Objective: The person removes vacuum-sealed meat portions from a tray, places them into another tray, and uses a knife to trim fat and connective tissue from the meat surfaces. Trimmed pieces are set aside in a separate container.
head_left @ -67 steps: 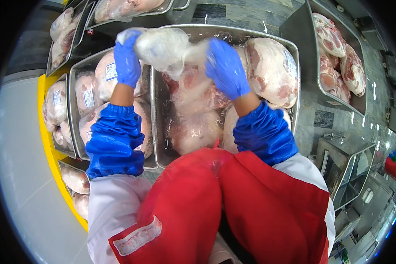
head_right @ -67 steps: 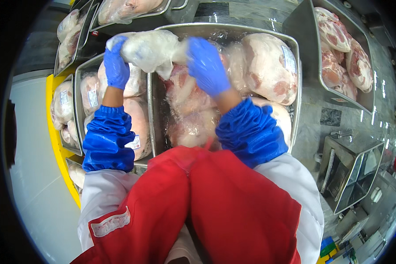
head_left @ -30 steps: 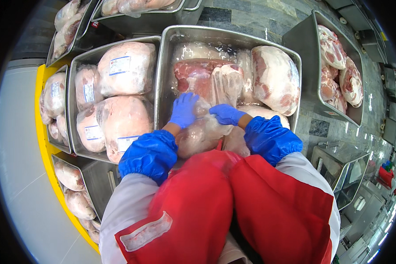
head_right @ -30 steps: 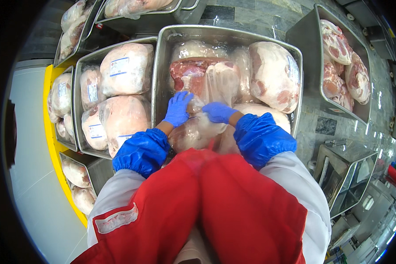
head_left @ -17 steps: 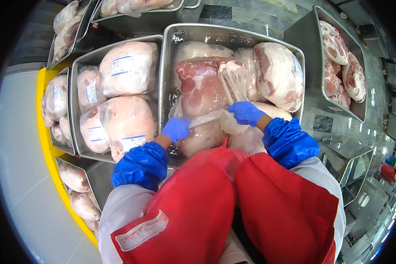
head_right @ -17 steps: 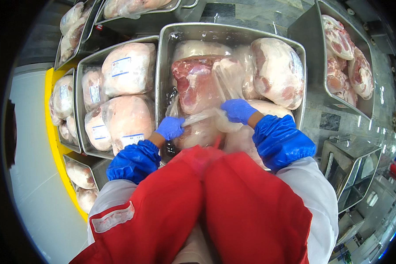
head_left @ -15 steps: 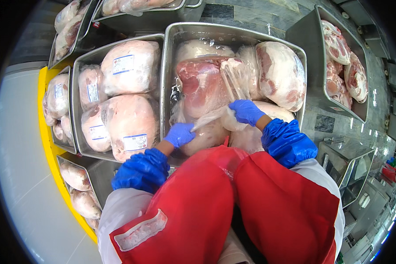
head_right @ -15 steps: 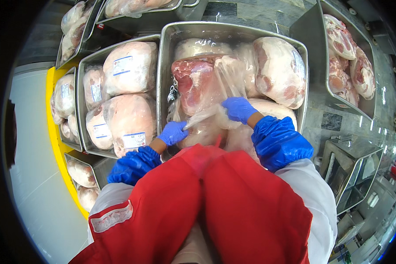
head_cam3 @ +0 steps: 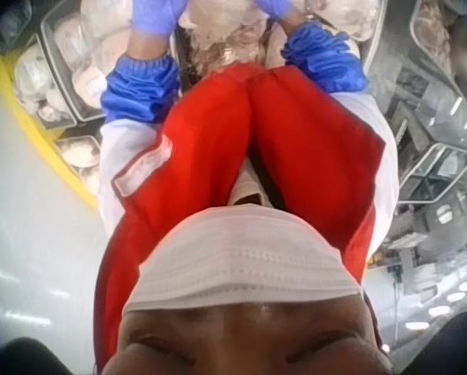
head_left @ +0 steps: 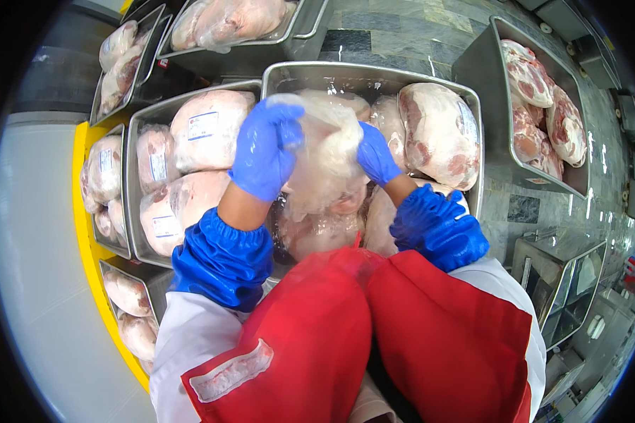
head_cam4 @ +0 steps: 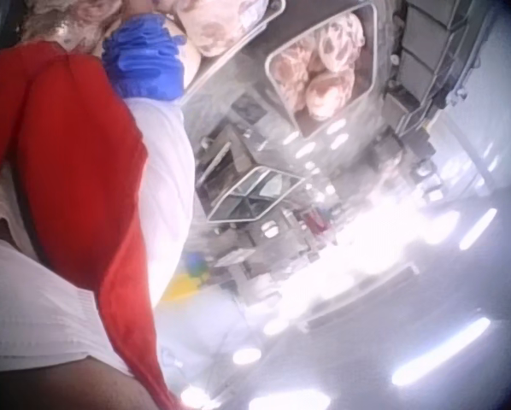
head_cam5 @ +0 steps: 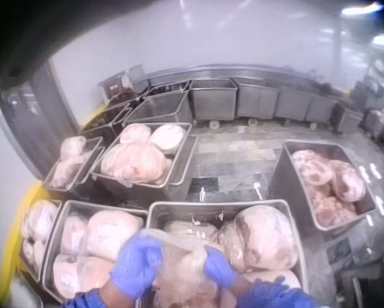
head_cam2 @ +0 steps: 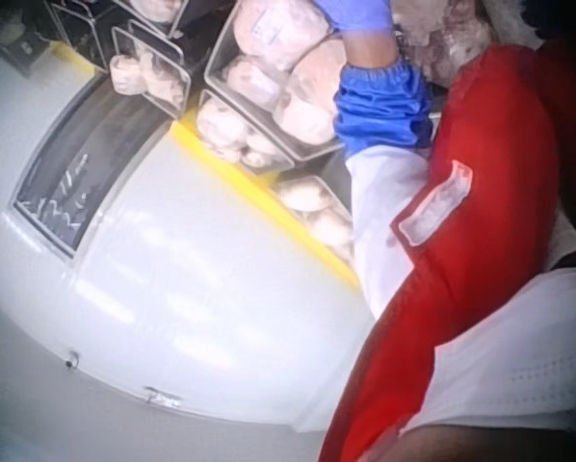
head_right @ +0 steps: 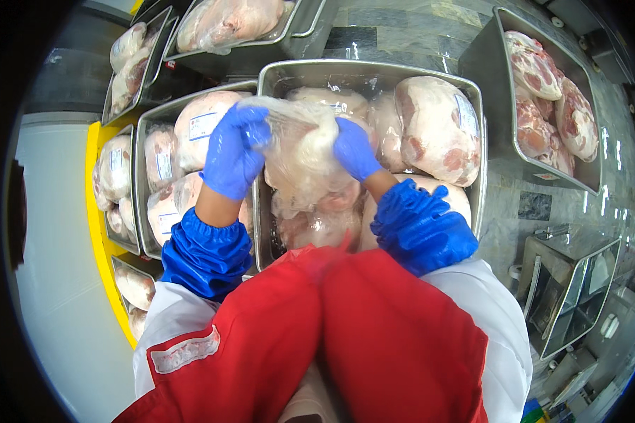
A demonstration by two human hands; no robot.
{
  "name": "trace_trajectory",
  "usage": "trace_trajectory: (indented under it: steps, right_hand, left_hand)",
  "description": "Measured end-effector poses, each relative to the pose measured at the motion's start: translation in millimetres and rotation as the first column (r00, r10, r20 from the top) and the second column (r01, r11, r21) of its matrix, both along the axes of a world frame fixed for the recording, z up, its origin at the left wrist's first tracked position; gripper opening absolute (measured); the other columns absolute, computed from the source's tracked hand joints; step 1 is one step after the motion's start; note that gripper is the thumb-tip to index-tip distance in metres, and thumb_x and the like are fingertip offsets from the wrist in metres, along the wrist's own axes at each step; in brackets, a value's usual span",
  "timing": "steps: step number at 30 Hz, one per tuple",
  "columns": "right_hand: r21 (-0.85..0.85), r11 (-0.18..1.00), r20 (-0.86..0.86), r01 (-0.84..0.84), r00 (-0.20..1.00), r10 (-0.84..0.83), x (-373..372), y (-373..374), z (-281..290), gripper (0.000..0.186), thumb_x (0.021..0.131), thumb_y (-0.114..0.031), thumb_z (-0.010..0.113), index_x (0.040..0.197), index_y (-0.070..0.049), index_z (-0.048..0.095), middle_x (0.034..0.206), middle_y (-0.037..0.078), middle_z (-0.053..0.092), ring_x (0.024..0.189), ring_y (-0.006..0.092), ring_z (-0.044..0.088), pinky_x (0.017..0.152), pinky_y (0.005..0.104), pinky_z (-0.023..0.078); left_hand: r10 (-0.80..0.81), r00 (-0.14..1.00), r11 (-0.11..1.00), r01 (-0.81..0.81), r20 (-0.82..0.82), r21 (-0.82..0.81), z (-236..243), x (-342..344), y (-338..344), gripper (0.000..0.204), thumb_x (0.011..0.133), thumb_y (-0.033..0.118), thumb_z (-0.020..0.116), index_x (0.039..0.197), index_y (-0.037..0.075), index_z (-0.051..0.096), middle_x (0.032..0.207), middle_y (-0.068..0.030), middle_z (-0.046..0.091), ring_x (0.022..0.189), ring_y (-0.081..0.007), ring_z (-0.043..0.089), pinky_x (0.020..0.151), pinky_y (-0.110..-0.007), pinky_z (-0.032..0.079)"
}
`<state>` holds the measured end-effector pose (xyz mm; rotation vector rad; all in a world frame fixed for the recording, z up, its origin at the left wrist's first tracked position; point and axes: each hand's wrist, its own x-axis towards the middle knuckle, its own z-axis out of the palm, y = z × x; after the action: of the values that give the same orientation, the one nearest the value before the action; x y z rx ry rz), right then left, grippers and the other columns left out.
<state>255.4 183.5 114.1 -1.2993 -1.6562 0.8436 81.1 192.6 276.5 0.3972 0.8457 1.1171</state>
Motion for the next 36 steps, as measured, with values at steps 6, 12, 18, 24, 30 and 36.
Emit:
trace_trajectory:
  steps: [6, 12, 18, 24, 30, 36]
  right_hand:
    - [-0.195, 0.98, 0.088, 0.037, 0.996, -0.02, -22, 15, 13, 0.026, 0.085, -0.016, 0.042, 0.099, 0.001, 0.056, 0.099, 0.021, 0.057, 0.09, 0.0309, 0.056, 0.079, 0.0354, 0.043]
    - [-0.21, 0.936, -0.42, 0.282, 0.839, -0.346, -44, -4, -29, 0.029, 0.085, -0.014, 0.039, 0.103, 0.002, 0.055, 0.1, 0.014, 0.058, 0.096, 0.0225, 0.052, 0.087, 0.0302, 0.04]
    - [-0.388, 0.69, -0.489, 0.612, 0.498, -0.716, -32, -18, -145, 0.015, 0.081, -0.016, 0.045, 0.081, -0.006, 0.055, 0.073, 0.007, 0.054, 0.068, 0.015, 0.051, 0.062, 0.028, 0.042]
    - [-0.585, 0.728, -0.597, 0.357, 0.419, -0.684, -26, 10, -141, 0.011, 0.079, -0.014, 0.051, 0.082, -0.006, 0.057, 0.071, 0.004, 0.055, 0.067, 0.0121, 0.052, 0.061, 0.0258, 0.042]
    - [-0.59, 0.788, -0.588, 0.173, 0.577, -0.567, -27, -18, -109, 0.011, 0.078, -0.012, 0.053, 0.084, -0.003, 0.056, 0.076, 0.004, 0.056, 0.072, 0.0121, 0.052, 0.063, 0.025, 0.043]
    - [-0.55, 0.835, -0.617, 0.035, 0.657, -0.434, -68, -49, -39, 0.021, 0.075, -0.01, 0.056, 0.093, 0.001, 0.057, 0.085, 0.006, 0.06, 0.082, 0.0154, 0.055, 0.072, 0.0269, 0.045]
  left_hand:
    - [0.025, 0.939, 0.909, 0.121, -0.342, 0.4, -5, 19, -7, 0.005, 0.077, 0.003, 0.051, 0.077, 0.006, 0.047, 0.065, -0.0024, 0.045, 0.058, -0.0123, 0.045, 0.053, -0.023, 0.039]
    - [0.018, 0.757, 0.841, 0.341, -0.653, 0.419, -30, 29, -45, 0.009, 0.076, 0.007, 0.054, 0.081, 0.006, 0.046, 0.067, -0.003, 0.043, 0.059, -0.0137, 0.04, 0.054, -0.028, 0.038]
    - [0.106, 0.263, 0.579, 0.768, -0.959, 0.274, -73, 12, -104, 0.01, 0.075, 0.007, 0.052, 0.077, 0.0, 0.047, 0.067, -0.0177, 0.041, 0.059, -0.0305, 0.044, 0.054, -0.038, 0.036]
    - [-0.097, 0.495, 0.67, 0.674, -0.863, 0.312, -91, -14, -117, 0.024, 0.076, 0.01, 0.054, 0.097, 0.0, 0.051, 0.093, -0.0162, 0.053, 0.086, -0.0313, 0.053, 0.079, -0.038, 0.042]
    - [0.295, 0.291, 0.581, 0.701, -0.91, 0.413, -163, -45, -56, 0.091, 0.066, 0.046, 0.065, 0.131, -0.002, 0.021, 0.135, -0.0215, 0.021, 0.126, -0.0342, 0.02, 0.103, -0.04, 0.018]
    - [0.173, 0.524, 0.587, 0.625, -0.834, 0.515, -204, -8, -22, 0.06, 0.061, 0.02, 0.068, 0.114, 0.003, 0.045, 0.112, -0.0148, 0.049, 0.109, -0.0309, 0.043, 0.1, -0.039, 0.025]
